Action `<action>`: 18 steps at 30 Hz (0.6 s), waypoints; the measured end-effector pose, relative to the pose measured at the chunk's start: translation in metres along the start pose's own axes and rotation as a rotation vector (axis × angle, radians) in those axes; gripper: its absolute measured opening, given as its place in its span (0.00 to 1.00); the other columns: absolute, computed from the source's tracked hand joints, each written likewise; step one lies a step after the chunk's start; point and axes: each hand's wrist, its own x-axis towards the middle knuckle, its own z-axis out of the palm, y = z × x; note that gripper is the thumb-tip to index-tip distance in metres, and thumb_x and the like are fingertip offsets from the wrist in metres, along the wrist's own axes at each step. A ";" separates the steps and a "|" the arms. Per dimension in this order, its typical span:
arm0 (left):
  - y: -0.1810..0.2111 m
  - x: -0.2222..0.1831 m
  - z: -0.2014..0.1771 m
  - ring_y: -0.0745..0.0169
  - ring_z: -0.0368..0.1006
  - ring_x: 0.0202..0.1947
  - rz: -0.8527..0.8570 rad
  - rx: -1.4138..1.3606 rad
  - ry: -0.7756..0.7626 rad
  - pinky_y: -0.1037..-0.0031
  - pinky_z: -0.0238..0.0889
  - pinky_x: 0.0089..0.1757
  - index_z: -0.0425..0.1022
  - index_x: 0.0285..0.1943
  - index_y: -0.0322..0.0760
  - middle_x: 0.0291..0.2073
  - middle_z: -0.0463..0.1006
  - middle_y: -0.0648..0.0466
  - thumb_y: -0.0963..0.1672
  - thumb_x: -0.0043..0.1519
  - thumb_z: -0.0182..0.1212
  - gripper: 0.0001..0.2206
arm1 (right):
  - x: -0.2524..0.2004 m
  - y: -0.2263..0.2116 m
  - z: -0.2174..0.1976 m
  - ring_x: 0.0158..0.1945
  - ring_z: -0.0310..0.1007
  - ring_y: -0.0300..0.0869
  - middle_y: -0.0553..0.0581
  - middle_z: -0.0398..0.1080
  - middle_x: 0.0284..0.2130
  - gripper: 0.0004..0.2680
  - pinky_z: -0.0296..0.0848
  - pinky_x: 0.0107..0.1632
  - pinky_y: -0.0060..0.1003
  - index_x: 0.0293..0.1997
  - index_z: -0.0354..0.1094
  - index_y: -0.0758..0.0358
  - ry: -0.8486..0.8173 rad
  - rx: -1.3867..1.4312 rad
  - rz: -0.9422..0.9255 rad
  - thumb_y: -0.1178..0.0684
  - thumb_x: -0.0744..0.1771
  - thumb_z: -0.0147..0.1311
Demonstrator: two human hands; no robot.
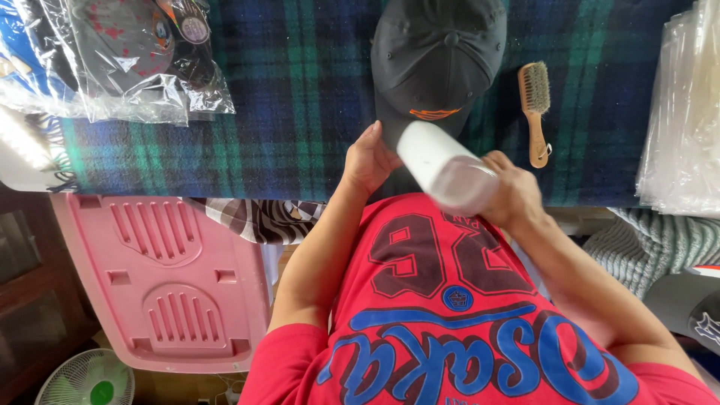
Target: Brushing a black baseball cap and then using a handheld steamer to remove wrinkles and shape it for packaging.
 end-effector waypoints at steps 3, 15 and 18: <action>-0.004 0.005 -0.007 0.35 0.83 0.38 -0.075 -0.177 0.033 0.41 0.79 0.41 0.78 0.49 0.42 0.45 0.83 0.43 0.50 0.66 0.61 0.12 | 0.047 -0.072 -0.007 0.34 0.77 0.51 0.42 0.66 0.46 0.23 0.80 0.42 0.43 0.55 0.66 0.44 -0.038 -0.201 0.043 0.38 0.56 0.61; -0.019 0.013 -0.019 0.48 0.81 0.38 0.090 -0.090 0.079 0.57 0.78 0.41 0.77 0.41 0.35 0.35 0.81 0.44 0.39 0.63 0.61 0.01 | 0.044 -0.090 -0.052 0.32 0.77 0.64 0.53 0.69 0.42 0.20 0.77 0.37 0.55 0.52 0.67 0.52 -0.129 -0.160 0.212 0.40 0.58 0.59; 0.004 -0.013 0.015 0.46 0.83 0.34 0.076 -0.033 0.046 0.51 0.80 0.37 0.73 0.40 0.42 0.31 0.81 0.46 0.44 0.65 0.63 0.05 | 0.005 -0.029 -0.054 0.33 0.74 0.72 0.63 0.71 0.43 0.25 0.74 0.37 0.66 0.56 0.65 0.59 -0.089 -0.136 0.318 0.41 0.57 0.62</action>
